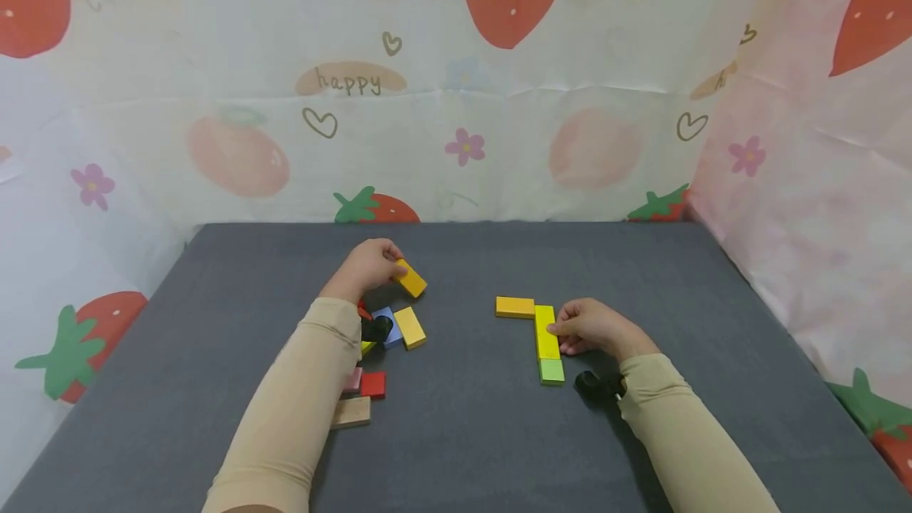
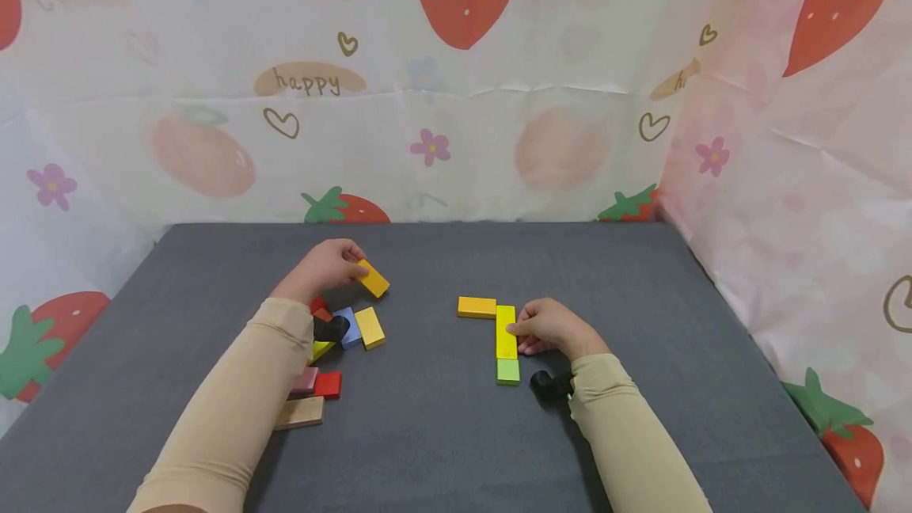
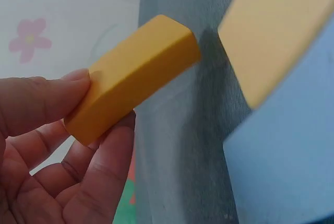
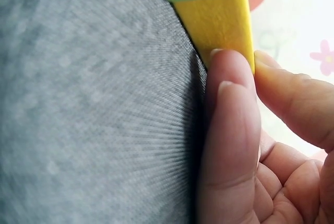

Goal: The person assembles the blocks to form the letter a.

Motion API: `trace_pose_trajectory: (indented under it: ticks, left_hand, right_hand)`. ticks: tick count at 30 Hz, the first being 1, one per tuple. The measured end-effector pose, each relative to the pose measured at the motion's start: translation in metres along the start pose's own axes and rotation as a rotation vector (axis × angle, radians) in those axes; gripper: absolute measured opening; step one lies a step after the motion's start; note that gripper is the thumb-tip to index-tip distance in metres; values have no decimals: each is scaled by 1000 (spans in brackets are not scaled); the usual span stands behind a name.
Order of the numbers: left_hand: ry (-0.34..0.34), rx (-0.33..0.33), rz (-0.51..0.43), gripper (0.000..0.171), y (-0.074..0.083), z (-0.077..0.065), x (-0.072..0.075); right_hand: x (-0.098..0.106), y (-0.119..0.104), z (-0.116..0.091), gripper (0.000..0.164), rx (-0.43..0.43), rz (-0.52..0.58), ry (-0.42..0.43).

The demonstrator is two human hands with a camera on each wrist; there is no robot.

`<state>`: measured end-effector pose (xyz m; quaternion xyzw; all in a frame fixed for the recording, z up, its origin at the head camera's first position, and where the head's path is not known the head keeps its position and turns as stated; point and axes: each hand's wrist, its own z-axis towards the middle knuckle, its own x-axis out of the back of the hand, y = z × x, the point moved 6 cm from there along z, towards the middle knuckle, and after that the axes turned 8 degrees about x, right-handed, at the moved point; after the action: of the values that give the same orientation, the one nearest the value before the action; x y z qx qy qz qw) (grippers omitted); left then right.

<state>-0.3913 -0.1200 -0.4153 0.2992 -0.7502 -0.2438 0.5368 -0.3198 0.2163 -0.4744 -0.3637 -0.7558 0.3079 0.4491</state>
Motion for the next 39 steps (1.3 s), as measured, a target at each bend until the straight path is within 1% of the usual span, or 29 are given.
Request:
trace_pose_trajectory:
  ticks: [4, 10, 13, 19, 26, 31, 39]
  left_hand:
    - [-13, -22, -59, 19, 6, 0, -6]
    - [1, -60, -85, 19, 17, -3, -17]
    - [-18, -61, -130, 18, 21, -3, -25]
    - [-80, -35, -232, 20, 25, -2, -40]
    - [-128, 3, -318, 21, 24, 5, -60]
    - [-157, 27, -346, 20, 23, 4, -70]
    - [-192, 60, -342, 19, 21, 4, -82]
  right_hand:
    - [0, 0, 0, 16, 19, 2, -2]
    - [-1, -1, -2, 16, 29, 5, -2]
    - [-1, -1, -2, 16, 30, -2, -3]
    - [-1, -1, -2, 16, 29, -7, -3]
    - [0, 0, -1, 17, 34, -3, -3]
    - [-1, -1, -2, 17, 41, 4, -8]
    - [0, -1, -2, 17, 41, 2, -5]
